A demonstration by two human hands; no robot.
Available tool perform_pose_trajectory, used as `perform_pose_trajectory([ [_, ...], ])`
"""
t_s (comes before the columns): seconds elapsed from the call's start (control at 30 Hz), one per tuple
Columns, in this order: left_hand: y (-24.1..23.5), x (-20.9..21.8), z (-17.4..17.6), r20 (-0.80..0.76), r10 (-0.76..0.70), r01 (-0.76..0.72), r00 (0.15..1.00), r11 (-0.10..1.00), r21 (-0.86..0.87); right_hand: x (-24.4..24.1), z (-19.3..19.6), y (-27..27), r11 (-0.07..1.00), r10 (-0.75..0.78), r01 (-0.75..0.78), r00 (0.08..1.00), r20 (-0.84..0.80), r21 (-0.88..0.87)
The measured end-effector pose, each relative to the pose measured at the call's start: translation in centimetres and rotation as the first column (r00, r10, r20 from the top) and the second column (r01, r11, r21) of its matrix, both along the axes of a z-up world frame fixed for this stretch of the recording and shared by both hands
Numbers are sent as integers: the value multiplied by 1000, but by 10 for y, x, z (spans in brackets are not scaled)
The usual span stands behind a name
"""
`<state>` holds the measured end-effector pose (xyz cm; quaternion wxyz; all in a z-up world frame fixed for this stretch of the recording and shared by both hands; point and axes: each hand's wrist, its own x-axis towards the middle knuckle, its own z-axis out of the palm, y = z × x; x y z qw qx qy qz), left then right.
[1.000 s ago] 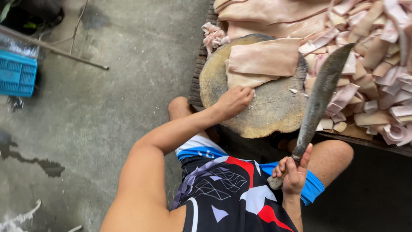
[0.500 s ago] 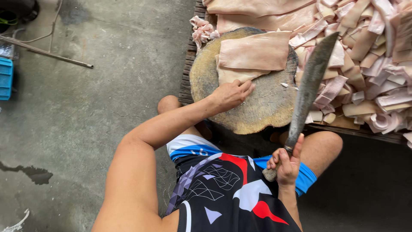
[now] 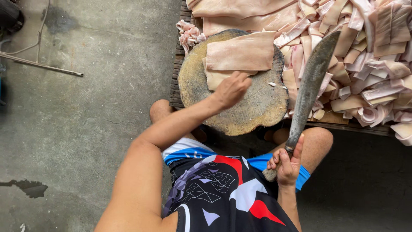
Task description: The person sits on the floor and uses a large knife to slice sheets of raw pork skin into strips on a round wooden cutting board. The person repeatedly picks up pieces of skin, cuts them, and places the resulting strips onto a nearby pile.
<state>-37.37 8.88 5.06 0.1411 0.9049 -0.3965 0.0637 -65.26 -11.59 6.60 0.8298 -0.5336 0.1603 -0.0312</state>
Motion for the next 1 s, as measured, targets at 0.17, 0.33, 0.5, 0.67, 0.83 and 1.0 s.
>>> perform_pose_trajectory([
  [0.17, -85, -10, 13, 29, 24, -23, 999, 999, -31, 0, 5, -5, 1000, -21, 21, 1000, 11, -8],
  [0.33, -116, -33, 10, -37, 98, -99, 994, 994, -36, 0, 9, -6, 998, -49, 47, 998, 28, 44],
  [0.5, -118, -6, -17, -113, 51, -57, 992, 997, -56, -4, 7, -6, 1000, -16, 15, 999, 38, 25],
  [0.67, -59, -14, 12, -318, 49, -112, 947, 977, -182, -11, -1, -4, 1000, 16, -16, 1000, 21, 7],
  [0.83, 22, -38, 49, -198, 35, -56, 980, 993, -101, -13, -15, 2, 993, 42, -39, 999, -22, 110],
  [1.0, 46, -31, 47, -124, -66, 101, 990, 947, 305, -1, -18, 16, 985, 110, -100, 992, -66, 139],
])
